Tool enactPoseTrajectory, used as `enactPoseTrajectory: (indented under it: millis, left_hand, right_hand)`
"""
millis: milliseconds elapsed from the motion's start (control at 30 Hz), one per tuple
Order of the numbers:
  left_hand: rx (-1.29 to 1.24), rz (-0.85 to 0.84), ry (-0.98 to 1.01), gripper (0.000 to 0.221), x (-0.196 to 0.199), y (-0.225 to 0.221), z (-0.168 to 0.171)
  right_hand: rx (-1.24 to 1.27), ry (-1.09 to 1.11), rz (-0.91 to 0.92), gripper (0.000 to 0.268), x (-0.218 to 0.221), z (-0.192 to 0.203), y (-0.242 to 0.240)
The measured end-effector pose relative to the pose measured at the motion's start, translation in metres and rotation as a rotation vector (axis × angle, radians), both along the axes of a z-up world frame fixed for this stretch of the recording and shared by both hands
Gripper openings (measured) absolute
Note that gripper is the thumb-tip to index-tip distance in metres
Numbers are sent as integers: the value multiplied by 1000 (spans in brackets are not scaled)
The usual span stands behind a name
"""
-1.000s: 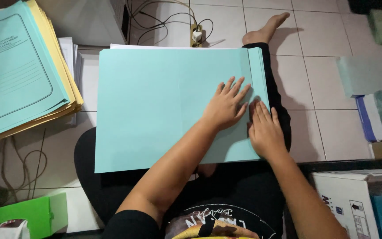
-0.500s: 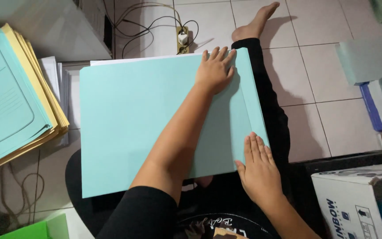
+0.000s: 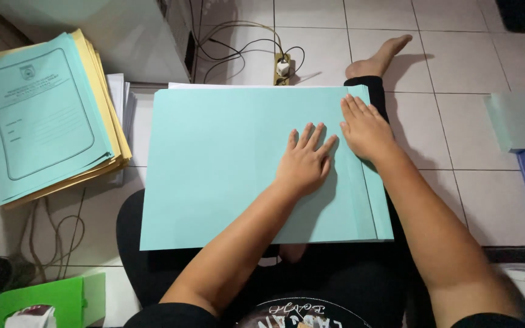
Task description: Folding light blue paper folders along pre-scored lines and stacking them on the floor.
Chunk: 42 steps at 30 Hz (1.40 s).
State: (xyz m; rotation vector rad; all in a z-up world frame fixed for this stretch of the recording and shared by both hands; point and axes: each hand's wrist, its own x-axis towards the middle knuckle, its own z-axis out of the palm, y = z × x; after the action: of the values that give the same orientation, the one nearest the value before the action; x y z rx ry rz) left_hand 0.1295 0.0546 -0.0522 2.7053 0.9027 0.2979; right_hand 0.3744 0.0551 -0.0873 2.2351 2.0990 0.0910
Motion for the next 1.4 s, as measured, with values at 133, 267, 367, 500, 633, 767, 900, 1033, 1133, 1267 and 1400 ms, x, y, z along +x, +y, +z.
enactPoseTrajectory:
  millis: [133,267,367,500,633,767,900,1033,1133,1267,1400]
  left_hand:
    - [17,45,-29,56,5,4,-2]
    - [-4,71,-27,57,5,9,0]
    - [-34,80,-30,57,5,8,0]
    - [-14,104,-55,56,2,4,6]
    - [201,140,-342,58,13,7,-36]
    - [176,103,-298,56,6,1,-33]
    - [138,25,-242,56,-8,-15,-32]
    - [82,-31,-211,57,-37,-45,-13]
    - [133,-64,-343,49,-46,-53,-11]
    - [73,-121,-458,35,-48,-50,-3]
    - [-111,-206,-613,30,-42,-61,11]
  right_hand:
    - [-13,48,-33,65,5,-5,31]
    - [14,42,-74,63,-33,21,-13]
    - [-7,53,-103,62,-72,41,-77]
    - [2,7,-194,59,-128,49,-173]
    - [292,25,-130,54,-174,60,-241]
    - [59,297,-449,42,-178,77,-257]
    - [-26,552,-653,44,-166,91,-243]
    - [119,758,-620,43,-126,60,-236]
    - [87,853,-732,39,-126,65,-224]
    - [30,816,-778,38,-131,63,-215]
    - [-5,640,-819,34,-148,84,-203]
